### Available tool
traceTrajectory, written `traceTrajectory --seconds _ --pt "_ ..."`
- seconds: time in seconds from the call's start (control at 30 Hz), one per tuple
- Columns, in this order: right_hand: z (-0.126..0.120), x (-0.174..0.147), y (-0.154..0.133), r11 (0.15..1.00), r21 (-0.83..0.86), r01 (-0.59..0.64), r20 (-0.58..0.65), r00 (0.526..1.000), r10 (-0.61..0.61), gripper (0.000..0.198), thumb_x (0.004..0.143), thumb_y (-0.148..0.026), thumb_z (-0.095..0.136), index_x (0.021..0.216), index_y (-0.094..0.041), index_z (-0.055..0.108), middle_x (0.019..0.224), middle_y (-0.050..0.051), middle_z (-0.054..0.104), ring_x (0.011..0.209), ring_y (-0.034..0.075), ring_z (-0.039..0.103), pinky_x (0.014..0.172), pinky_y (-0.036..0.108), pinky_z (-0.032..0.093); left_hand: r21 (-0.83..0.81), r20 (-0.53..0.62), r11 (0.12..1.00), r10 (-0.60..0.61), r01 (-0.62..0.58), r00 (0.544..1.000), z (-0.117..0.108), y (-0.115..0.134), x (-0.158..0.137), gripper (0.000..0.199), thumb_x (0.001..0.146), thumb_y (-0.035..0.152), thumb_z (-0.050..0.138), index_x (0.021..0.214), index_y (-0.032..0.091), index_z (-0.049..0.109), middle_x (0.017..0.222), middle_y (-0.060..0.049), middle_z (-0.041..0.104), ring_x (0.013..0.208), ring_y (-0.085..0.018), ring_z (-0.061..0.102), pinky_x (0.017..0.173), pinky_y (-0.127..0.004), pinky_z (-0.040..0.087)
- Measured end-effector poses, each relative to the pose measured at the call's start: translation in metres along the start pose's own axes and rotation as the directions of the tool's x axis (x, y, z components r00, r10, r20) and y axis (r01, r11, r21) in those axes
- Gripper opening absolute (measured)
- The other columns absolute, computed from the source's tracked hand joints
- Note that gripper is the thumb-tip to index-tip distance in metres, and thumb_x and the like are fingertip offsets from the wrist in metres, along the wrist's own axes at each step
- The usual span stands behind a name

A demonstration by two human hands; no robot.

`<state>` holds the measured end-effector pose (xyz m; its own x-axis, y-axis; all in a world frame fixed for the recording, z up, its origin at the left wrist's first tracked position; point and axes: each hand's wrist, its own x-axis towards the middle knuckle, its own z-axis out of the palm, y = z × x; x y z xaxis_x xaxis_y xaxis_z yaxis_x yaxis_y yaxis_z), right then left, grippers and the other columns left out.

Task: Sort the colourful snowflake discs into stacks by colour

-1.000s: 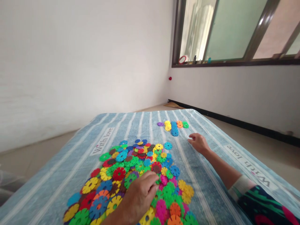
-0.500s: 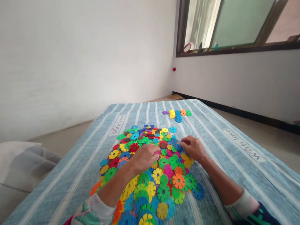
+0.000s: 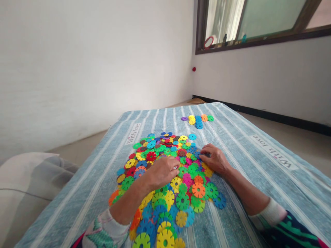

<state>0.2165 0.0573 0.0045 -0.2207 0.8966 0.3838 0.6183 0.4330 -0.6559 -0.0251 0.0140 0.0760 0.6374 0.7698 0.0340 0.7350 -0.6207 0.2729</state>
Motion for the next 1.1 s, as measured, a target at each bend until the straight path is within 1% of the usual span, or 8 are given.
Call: traceTrajectory --seconds 0.2,0.37,0.53,0.63,0.73,0.8,0.97,1.1 --pt "-0.010 -0.002 -0.009 0.993 0.085 0.079 -0.003 0.997 -0.079 0.013 0.075 -0.030 0.064 0.077 -0.018 0.069 0.096 0.008 0.062 0.090 0.021 0.060 0.084 0.035 0.046 -0.046 0.057 0.998 0.043 -0.040 0.997 -0.010 0.020 -0.026 0.006 0.076 0.015 0.053 0.071 0.018 0.056 0.070 0.002 0.053 0.068 -0.013 0.051 0.061 -0.023 0.035" --pt "-0.036 -0.006 -0.036 0.957 0.250 0.146 0.244 0.947 -0.208 0.019 0.072 -0.036 0.069 0.085 -0.023 0.072 0.105 0.006 0.062 0.100 0.022 0.058 0.090 0.036 0.044 -0.082 0.186 0.991 0.117 -0.103 0.976 -0.016 0.040 -0.058 0.012 0.070 0.027 0.068 0.076 0.020 0.060 0.077 0.002 0.058 0.070 -0.014 0.055 0.060 -0.023 0.038" --pt "-0.043 -0.015 -0.061 0.960 0.241 0.139 0.534 0.807 -0.251 0.030 0.064 -0.039 0.076 0.092 -0.027 0.073 0.121 0.004 0.056 0.115 0.025 0.049 0.098 0.039 0.038 0.040 0.040 0.960 0.274 -0.276 0.961 0.006 0.061 -0.084 0.031 0.072 0.041 0.068 0.095 0.023 0.059 0.104 -0.004 0.062 0.092 -0.021 0.057 0.080 -0.029 0.046" --pt "-0.035 -0.021 -0.067 0.964 0.185 0.188 0.590 0.763 -0.262 0.037 0.060 -0.038 0.079 0.094 -0.028 0.073 0.130 0.005 0.051 0.122 0.029 0.043 0.102 0.044 0.033 0.200 -0.089 0.869 0.477 -0.453 0.875 0.041 0.068 -0.089 0.026 0.084 0.036 0.058 0.106 0.022 0.057 0.121 -0.006 0.059 0.115 -0.023 0.049 0.098 -0.034 0.039" --pt "-0.027 -0.026 -0.066 0.965 0.136 0.226 0.595 0.760 -0.262 0.040 0.054 -0.031 0.081 0.093 -0.029 0.074 0.132 0.005 0.050 0.127 0.033 0.038 0.103 0.049 0.030 0.301 -0.193 0.832 0.532 -0.466 0.825 0.071 0.069 -0.088 0.014 0.091 0.027 0.049 0.101 0.025 0.059 0.118 0.000 0.062 0.121 -0.018 0.046 0.103 -0.035 0.036" --pt "-0.023 -0.028 -0.063 0.962 0.130 0.240 0.587 0.763 -0.270 0.039 0.053 -0.030 0.082 0.091 -0.030 0.074 0.134 0.005 0.048 0.128 0.034 0.036 0.104 0.050 0.029 0.321 -0.184 0.830 0.527 -0.456 0.830 0.076 0.070 -0.086 0.017 0.093 0.027 0.045 0.100 0.024 0.060 0.117 0.000 0.063 0.118 -0.017 0.049 0.101 -0.034 0.038" --pt "-0.021 -0.027 -0.059 0.965 0.151 0.212 0.587 0.767 -0.260 0.030 0.059 -0.033 0.080 0.089 -0.028 0.075 0.133 0.007 0.050 0.126 0.034 0.039 0.104 0.049 0.030 0.313 -0.105 0.836 0.501 -0.450 0.859 0.057 0.070 -0.085 0.023 0.093 0.029 0.043 0.103 0.018 0.060 0.118 -0.007 0.063 0.110 -0.019 0.054 0.096 -0.038 0.044" --pt "-0.018 -0.027 -0.056 0.970 0.224 0.092 0.550 0.810 -0.204 0.018 0.066 -0.034 0.075 0.081 -0.025 0.075 0.128 0.007 0.054 0.120 0.031 0.047 0.101 0.045 0.035 0.329 -0.101 0.842 0.481 -0.427 0.871 0.055 0.062 -0.082 0.025 0.091 0.024 0.041 0.109 0.016 0.058 0.123 -0.009 0.060 0.114 -0.022 0.052 0.096 -0.041 0.043"
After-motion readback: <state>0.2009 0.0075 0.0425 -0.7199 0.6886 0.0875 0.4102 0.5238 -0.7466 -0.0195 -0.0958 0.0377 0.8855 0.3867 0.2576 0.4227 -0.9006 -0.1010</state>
